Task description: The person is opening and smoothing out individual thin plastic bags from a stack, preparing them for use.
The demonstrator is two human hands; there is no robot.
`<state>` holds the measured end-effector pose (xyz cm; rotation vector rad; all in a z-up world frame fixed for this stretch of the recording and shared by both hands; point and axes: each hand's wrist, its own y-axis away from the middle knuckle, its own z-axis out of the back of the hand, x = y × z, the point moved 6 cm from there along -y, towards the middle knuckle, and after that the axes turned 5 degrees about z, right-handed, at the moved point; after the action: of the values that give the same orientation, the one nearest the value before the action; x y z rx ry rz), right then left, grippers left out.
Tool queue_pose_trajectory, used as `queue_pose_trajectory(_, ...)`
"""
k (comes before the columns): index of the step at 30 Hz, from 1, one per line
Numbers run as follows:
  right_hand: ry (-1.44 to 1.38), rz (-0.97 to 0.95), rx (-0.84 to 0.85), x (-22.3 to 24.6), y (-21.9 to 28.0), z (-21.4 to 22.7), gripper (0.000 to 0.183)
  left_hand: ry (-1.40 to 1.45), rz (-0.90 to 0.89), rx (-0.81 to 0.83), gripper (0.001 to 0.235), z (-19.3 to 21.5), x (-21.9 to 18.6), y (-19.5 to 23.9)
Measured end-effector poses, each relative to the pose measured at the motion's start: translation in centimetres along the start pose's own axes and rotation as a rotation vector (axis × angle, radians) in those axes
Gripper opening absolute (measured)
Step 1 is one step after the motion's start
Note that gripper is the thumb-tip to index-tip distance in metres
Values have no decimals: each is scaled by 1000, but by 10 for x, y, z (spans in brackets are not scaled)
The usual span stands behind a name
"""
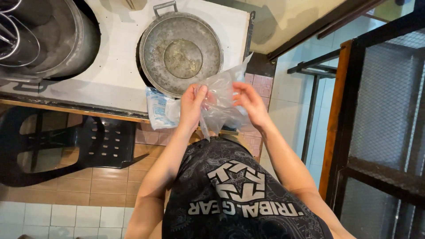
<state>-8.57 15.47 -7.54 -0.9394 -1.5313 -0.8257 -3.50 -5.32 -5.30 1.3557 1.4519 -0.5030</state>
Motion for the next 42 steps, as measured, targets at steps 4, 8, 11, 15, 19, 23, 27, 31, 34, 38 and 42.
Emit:
queue_pose_trajectory(4,223,2,-43,1,4,-9,19,-284,-88,-7,14,19,16,-2)
queue_pose_trajectory(8,-29,-143,-156,-24,13,4,60,-382,-219,-87,13,22,0,12)
queue_pose_trajectory(11,128,-206,-56,4,20,-13,41,-445,-273,-105,13,25,2,13)
queue_pose_trajectory(15,91,-254,-63,13,23,-18,22,-389,-303,-77,11,21,-12,22)
queue_pose_trajectory(19,58,-307,-16,24,28,-27,27,-391,-325,-66,12,23,-7,23)
queue_pose_trajectory(23,209,-254,-92,16,28,-16,16,-598,-532,-126,22,22,-14,20)
queue_pose_trajectory(27,254,-209,-170,-7,30,-9,13,-883,-994,-247,25,9,-6,52)
queue_pose_trajectory(31,305,-189,-146,16,33,-36,19,-729,-557,13,42,-22,-24,62)
queue_pose_trajectory(34,303,-218,-110,29,41,-49,23,-465,-30,125,29,-7,22,31)
queue_pose_trajectory(38,-19,-254,-249,-18,47,-23,10,-396,0,77,17,9,22,22)
queue_pose_trajectory(42,-509,-258,-494,-48,47,32,10,-635,-245,-138,14,37,8,6)
